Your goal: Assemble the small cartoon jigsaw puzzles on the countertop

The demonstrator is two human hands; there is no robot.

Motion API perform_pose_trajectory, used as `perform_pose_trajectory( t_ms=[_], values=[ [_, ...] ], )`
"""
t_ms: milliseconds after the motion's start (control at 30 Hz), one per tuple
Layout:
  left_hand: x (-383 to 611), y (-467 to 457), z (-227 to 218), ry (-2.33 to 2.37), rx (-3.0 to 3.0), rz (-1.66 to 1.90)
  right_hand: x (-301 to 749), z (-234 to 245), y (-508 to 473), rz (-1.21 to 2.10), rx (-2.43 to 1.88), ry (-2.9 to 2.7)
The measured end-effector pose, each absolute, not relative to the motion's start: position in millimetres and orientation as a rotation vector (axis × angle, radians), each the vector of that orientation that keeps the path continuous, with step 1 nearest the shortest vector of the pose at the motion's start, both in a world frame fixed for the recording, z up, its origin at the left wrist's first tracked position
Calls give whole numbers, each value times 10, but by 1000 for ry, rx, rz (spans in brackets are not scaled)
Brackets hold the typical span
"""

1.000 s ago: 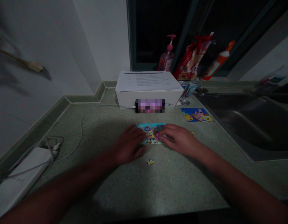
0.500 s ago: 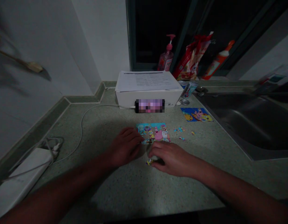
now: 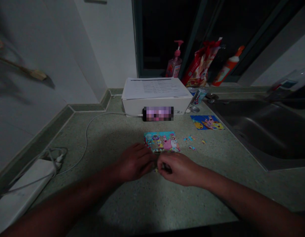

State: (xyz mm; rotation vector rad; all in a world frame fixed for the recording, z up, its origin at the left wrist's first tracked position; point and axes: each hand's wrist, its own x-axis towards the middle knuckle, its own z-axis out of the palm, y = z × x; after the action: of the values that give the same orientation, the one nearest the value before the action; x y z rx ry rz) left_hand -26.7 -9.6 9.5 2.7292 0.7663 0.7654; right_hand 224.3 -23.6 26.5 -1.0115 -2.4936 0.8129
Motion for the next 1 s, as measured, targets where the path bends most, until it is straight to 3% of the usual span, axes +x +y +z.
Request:
perform_pose_trajectory(
  t_ms=[467,1000],
  values=[
    [-179,-150,101,910,2317,964,2221,264,-163,869,-1060,-2162],
    [-134,-135,70,915,2273,990,2183,210,-156,761,-1040,-2092]
  ],
)
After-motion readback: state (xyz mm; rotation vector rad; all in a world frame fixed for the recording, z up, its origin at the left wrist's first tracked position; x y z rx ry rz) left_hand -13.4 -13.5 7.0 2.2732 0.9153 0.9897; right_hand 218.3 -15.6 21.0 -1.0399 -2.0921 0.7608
